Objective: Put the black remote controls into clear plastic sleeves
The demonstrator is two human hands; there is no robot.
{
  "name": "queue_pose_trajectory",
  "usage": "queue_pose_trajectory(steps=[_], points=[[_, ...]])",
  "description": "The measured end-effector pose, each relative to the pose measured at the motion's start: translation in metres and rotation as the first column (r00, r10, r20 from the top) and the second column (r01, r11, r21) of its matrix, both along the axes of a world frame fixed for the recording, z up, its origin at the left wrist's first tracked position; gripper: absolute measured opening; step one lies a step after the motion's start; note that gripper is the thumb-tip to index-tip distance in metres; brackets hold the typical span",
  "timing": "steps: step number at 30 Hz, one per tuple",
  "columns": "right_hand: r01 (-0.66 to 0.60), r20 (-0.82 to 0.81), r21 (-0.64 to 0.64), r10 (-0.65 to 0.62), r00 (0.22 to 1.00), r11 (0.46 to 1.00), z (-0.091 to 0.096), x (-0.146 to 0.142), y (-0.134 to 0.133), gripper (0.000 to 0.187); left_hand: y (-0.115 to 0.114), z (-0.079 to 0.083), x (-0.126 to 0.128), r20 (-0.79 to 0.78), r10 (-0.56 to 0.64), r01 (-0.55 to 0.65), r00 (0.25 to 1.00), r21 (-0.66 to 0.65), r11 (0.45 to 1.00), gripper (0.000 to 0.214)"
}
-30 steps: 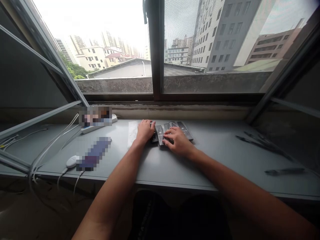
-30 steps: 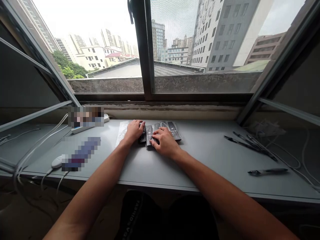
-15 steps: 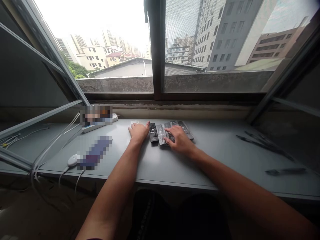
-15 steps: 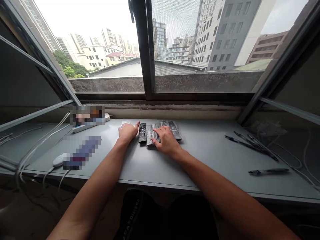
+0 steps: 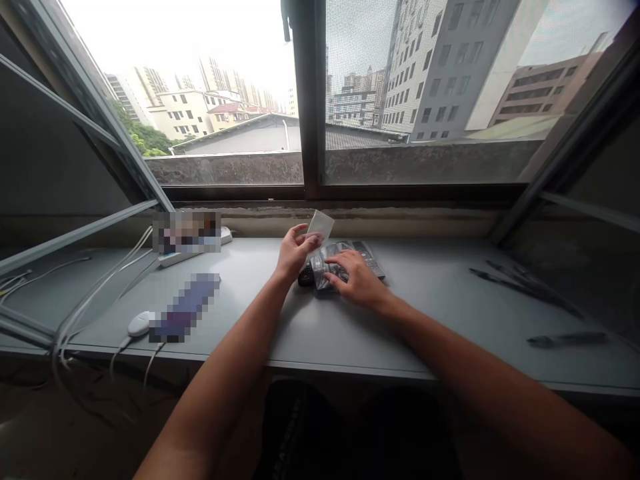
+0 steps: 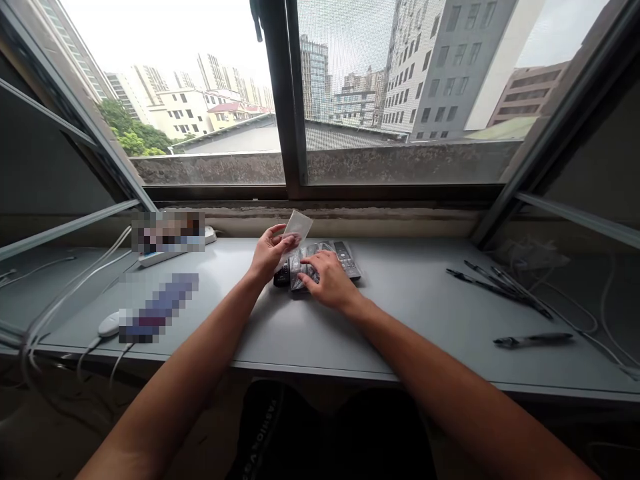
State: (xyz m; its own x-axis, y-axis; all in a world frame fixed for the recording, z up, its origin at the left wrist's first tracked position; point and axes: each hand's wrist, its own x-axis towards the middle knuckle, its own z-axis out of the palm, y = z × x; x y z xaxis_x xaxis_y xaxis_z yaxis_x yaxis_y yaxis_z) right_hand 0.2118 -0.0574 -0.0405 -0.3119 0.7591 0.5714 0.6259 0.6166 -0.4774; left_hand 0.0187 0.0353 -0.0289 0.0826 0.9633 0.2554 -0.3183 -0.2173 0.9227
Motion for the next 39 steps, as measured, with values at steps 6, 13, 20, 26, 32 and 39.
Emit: queue_pose_trajectory(steps=[6, 13, 20, 26, 32, 39], points=[[-0.122, -0.031, -0.053, 0.12, 0.992, 0.991, 0.007, 0.0, -0.006, 0.027, -0.019, 0.021, 0.003, 0.244, -0.292, 0.325, 0.925, -0.106, 0.94, 0.052], [-0.273, -0.14, -0.035, 0.266, 0.954, 0.961, 0.019, -0.005, -0.012, 0.031, -0.015, 0.023, -0.002, 0.248, -0.251, 0.283, 0.936, -0.102, 0.954, 0.04], [-0.087, -0.438, -0.155, 0.01, 0.899, 0.984, 0.022, -0.002, -0.008, 0.024, 0.0, 0.013, -0.004, 0.296, -0.044, 0.094, 0.954, -0.156, 0.983, 0.024], [-0.15, -0.613, -0.221, -0.017, 0.79, 0.964, 0.015, 0.004, 0.007, 0.045, 0.006, 0.013, -0.012, 0.328, 0.094, -0.002, 0.94, -0.268, 0.963, 0.021], [0.053, -0.445, 0.031, -0.034, 0.895, 0.998, 0.022, 0.003, -0.003, 0.017, -0.012, 0.024, -0.011, 0.217, -0.278, 0.329, 0.936, -0.252, 0.91, 0.039], [0.002, -0.182, 0.233, 0.042, 0.982, 0.972, 0.025, 0.004, -0.007, 0.027, -0.019, 0.019, -0.005, 0.178, -0.438, 0.472, 0.881, -0.284, 0.835, 0.02]])
